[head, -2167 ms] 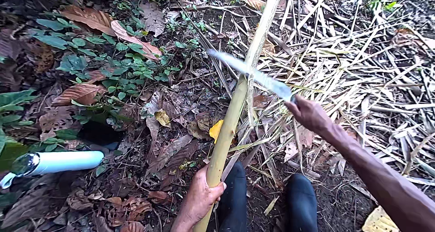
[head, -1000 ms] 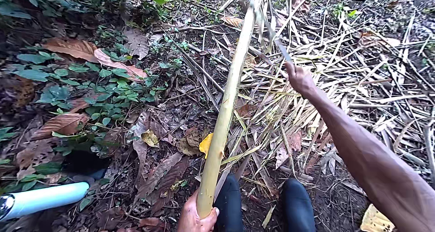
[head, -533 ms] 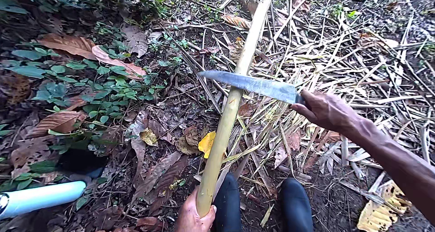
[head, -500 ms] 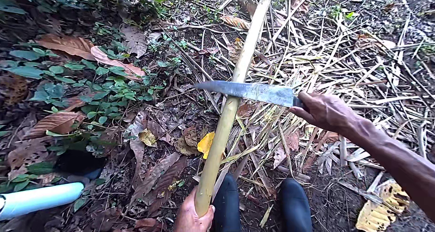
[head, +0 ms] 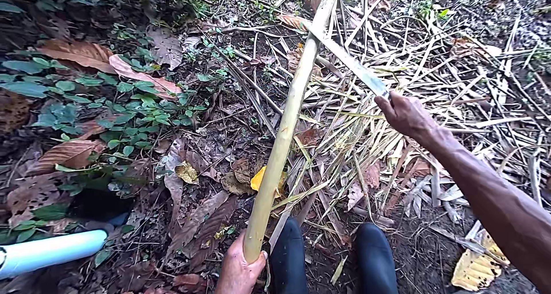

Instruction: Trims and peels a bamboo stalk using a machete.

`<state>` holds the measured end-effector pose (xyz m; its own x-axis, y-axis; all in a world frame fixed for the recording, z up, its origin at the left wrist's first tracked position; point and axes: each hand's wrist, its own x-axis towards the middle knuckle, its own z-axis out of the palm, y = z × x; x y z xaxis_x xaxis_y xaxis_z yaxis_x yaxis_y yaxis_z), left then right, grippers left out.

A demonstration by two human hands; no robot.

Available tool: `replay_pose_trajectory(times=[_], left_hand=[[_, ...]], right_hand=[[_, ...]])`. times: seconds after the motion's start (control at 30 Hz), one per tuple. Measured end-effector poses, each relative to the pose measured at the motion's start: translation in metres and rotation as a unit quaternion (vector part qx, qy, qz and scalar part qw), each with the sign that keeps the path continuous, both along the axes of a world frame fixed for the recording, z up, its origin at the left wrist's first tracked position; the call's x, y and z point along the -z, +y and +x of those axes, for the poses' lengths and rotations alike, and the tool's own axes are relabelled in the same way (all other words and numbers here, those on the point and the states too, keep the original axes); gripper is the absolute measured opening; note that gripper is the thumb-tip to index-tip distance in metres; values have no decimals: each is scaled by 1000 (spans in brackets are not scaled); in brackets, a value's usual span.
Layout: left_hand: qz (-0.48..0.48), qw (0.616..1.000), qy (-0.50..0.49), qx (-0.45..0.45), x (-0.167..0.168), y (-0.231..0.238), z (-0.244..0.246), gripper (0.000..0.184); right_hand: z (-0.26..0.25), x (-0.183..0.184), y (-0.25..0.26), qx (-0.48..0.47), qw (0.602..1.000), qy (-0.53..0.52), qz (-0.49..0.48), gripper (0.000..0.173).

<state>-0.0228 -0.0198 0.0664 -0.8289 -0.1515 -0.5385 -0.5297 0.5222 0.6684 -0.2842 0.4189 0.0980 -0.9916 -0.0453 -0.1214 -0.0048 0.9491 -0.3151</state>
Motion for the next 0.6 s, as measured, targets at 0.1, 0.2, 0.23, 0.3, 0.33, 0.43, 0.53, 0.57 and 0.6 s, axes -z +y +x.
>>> replay_pose_trajectory(times=[0.1, 0.2, 0.23, 0.3, 0.33, 0.43, 0.53, 0.57, 0.6], left_hand=[[-4, 1000, 1, 3, 0, 1, -1, 50], [-15, 1000, -1, 4, -2, 4, 0, 51], [-24, 1000, -2, 6, -3, 4, 1, 52], [-32, 999, 0, 15, -7, 6, 2, 52], [-37, 999, 4, 20, -8, 8, 3, 51], [-50, 998, 25, 32, -9, 13, 6, 48], [-67, 997, 32, 36, -10, 18, 10, 47], [-72, 996, 29, 34, -11, 18, 11, 47], [-74, 996, 30, 33, -11, 18, 11, 48]], right_hand=[[12, -10, -1, -67, 997, 22, 40, 62], [21, -13, -13, -126, 990, 13, 66, 61], [17, -13, -12, -97, 994, 6, 58, 63], [6, -32, -11, 7, 998, -25, 61, 67], [4, -58, -20, 45, 991, -99, 84, 67], [23, -48, -16, -63, 994, 4, 84, 61], [36, -49, -29, -156, 983, 15, 95, 59], [31, -61, -35, -126, 986, -28, 108, 60], [22, -79, -39, -64, 986, -105, 115, 63]])
